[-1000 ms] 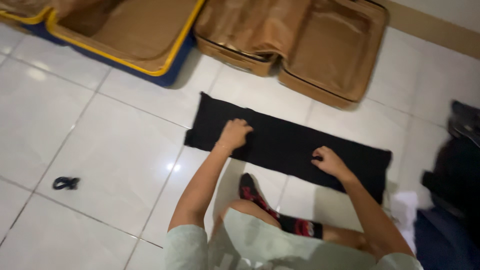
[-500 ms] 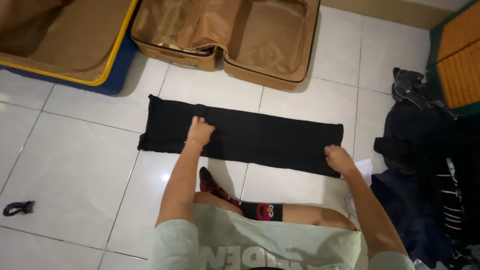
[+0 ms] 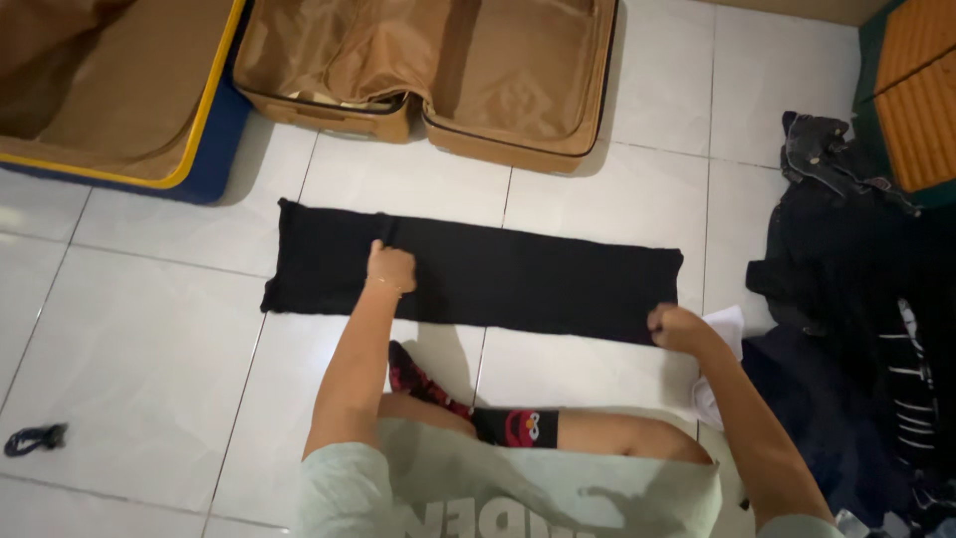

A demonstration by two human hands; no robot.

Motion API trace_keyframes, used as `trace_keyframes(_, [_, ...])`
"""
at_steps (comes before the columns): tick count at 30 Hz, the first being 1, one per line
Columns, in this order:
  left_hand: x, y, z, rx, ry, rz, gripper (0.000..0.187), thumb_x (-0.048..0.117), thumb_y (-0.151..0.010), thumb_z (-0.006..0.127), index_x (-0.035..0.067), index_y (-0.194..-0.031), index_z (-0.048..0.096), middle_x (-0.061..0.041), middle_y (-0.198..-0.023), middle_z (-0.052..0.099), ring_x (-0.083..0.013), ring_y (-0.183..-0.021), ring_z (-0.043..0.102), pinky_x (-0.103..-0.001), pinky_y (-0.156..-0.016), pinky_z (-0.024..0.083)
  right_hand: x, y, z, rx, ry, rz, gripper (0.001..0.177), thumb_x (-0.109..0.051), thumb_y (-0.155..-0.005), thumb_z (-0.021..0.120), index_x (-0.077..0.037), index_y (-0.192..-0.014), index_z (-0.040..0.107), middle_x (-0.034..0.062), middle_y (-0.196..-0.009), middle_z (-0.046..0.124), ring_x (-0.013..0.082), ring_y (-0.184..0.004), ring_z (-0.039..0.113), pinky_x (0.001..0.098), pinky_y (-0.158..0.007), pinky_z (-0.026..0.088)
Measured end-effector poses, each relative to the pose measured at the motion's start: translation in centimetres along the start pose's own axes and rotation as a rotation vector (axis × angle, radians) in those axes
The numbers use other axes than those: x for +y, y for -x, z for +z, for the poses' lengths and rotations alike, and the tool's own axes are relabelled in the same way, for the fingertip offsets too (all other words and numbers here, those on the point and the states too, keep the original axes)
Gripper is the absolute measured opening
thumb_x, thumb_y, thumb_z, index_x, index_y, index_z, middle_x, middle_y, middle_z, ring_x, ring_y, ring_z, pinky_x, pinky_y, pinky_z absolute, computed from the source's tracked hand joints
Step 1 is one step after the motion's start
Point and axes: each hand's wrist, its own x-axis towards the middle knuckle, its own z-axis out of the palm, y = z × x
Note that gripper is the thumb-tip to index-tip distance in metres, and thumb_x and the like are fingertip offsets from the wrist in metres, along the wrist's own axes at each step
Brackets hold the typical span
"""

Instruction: The person places toiletries and a small pouch into the zippered compartment of an open suitcase, then folds a black garment on the floor and places it into the main compartment. The person continues arranging items inside the suitcase.

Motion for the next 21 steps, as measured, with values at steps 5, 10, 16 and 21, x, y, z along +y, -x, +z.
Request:
trace_keyframes(5, [6.5,-2.5,-3.9,0.548,0.418,0.214,0.025,0.020,-0.091,0.062,0.016,-0.111,0.077,-0.009,-0.115,0.072,-0.0316,-0.110,0.066,-0.047,-0.091,0.048,1.8,-5.7,-2.2,0.807,0.044,-0.078,0.015,-0.010,-0.094,0.063,-0.003,-0.106,0.070,0.0148,-0.112,0.068,0.0375,-0.106,0.062,0.0458,-0.094,0.050])
trace_keyframes(10, [18.5,-3.4,-4.5,0.565,0.453,0.360,0.053,0.047,-0.100,0.055,0.021,-0.146,0.056,-0.008,-0.152,0.051,-0.0319,-0.142,0.044,-0.050,-0.113,0.035,3.0,-10.8,-1.8,0.871,0.240,0.043,0.021,-0.025,-0.098,0.064,-0.006,-0.089,0.069,0.0137,-0.094,0.070,0.0370,-0.095,0.064,0.0520,-0.084,0.048])
trace_keyframes(16, [22.7,-3.3,-3.6,0.451,0.535,0.236,0.075,0.071,-0.091,0.049,0.031,-0.155,0.043,-0.007,-0.166,0.028,-0.0309,-0.153,0.019,-0.057,-0.121,0.013,4.9,-10.2,-2.8,0.749,0.316,0.193,0.040,-0.035,-0.108,0.060,-0.005,-0.081,0.062,0.0164,-0.081,0.066,0.0372,-0.082,0.063,0.0508,-0.077,0.049])
trace_keyframes(21, [22.2,-3.2,-3.8,0.476,0.520,0.211,0.075,0.071,-0.091,0.051,0.032,-0.154,0.044,-0.006,-0.166,0.030,-0.0300,-0.154,0.021,-0.058,-0.123,0.014,-1.9,-10.4,-4.5,0.758,0.259,0.087,0.023,-0.024,-0.100,0.064,-0.001,-0.101,0.065,0.0199,-0.098,0.065,0.0365,-0.089,0.062,0.0511,-0.078,0.049])
